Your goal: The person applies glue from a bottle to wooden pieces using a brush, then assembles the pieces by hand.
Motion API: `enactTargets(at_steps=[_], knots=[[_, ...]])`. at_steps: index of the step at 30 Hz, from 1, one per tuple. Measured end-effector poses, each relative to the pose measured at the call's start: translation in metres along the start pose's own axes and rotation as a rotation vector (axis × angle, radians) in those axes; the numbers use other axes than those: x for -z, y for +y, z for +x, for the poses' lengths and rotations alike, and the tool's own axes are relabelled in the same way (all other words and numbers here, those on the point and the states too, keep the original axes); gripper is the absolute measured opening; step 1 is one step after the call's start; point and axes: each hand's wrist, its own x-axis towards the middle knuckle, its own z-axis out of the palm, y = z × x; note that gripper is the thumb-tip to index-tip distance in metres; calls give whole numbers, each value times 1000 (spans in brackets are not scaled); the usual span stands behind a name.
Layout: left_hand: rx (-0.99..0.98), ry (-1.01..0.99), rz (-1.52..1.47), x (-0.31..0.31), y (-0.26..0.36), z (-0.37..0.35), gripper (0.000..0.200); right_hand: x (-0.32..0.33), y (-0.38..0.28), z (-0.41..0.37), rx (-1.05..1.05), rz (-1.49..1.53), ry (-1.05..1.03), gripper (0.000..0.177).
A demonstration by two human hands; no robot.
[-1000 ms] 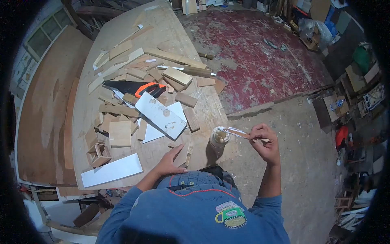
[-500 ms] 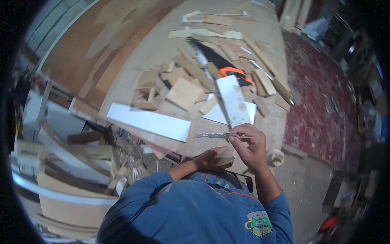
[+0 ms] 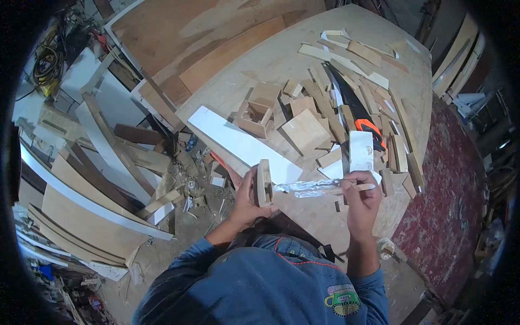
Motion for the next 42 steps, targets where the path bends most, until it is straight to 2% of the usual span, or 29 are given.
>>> enactTargets(at_steps=[2, 4, 6, 9, 14, 16, 17, 21, 22, 23, 25, 28, 32, 34, 35, 38, 40, 42], knots=[[-79, 91, 240, 4, -4, 6, 108, -10, -2, -5, 42, -50, 24, 6], [-94, 103, 278, 2, 1, 14, 109, -17, -9, -10, 160, -165, 0, 7], [-129, 188, 413, -2, 3, 21, 110, -20, -14, -15, 192, -189, 23, 8], [-148, 196, 399, -13, 5, 30, 107, -18, -9, -20, 465, -361, 6, 12], [-147, 191, 338, -33, 12, 47, 104, -11, -14, -30, 573, -509, 25, 16], [-161, 222, 285, -40, 8, 53, 102, -7, -16, -35, 730, -700, -92, 19], [-170, 214, 283, -43, 7, 56, 102, -7, -15, -37, 741, -707, -150, 22], [-82, 106, 148, -60, 6, 64, 103, -6, -16, -42, 866, -869, -196, 19], [-22, 95, 59, -63, 5, 66, 103, -3, -17, -43, 869, -875, -186, 19], [-26, 85, 58, -65, 4, 68, 103, 0, -20, -44, 853, -940, -260, 19], [-80, 102, 252, -70, 8, 72, 103, 6, -24, -47, 834, -1046, -360, 21], [-88, 85, 340, -78, 12, 71, 102, 12, -35, -51, 877, -1084, -396, 20], [4, 55, 148, -86, 10, 77, 99, 23, -43, -60, 849, -1057, -326, 22], [-136, 80, 30, -87, 11, 81, 96, 26, -41, -62, 702, -871, -27, 20], [-168, 70, 103, -86, 13, 81, 97, 27, -44, -60, 680, -844, 70, 20], [-247, 100, 176, -87, 23, 84, 103, 28, -37, -56, 589, -671, 210, 17], [-286, 89, 232, -86, 30, 85, 106, 25, -34, -53, 573, -646, 229, 16], [-321, 77, 287, -86, 33, 85, 109, 22, -35, -51, 470, -636, 262, 16]])
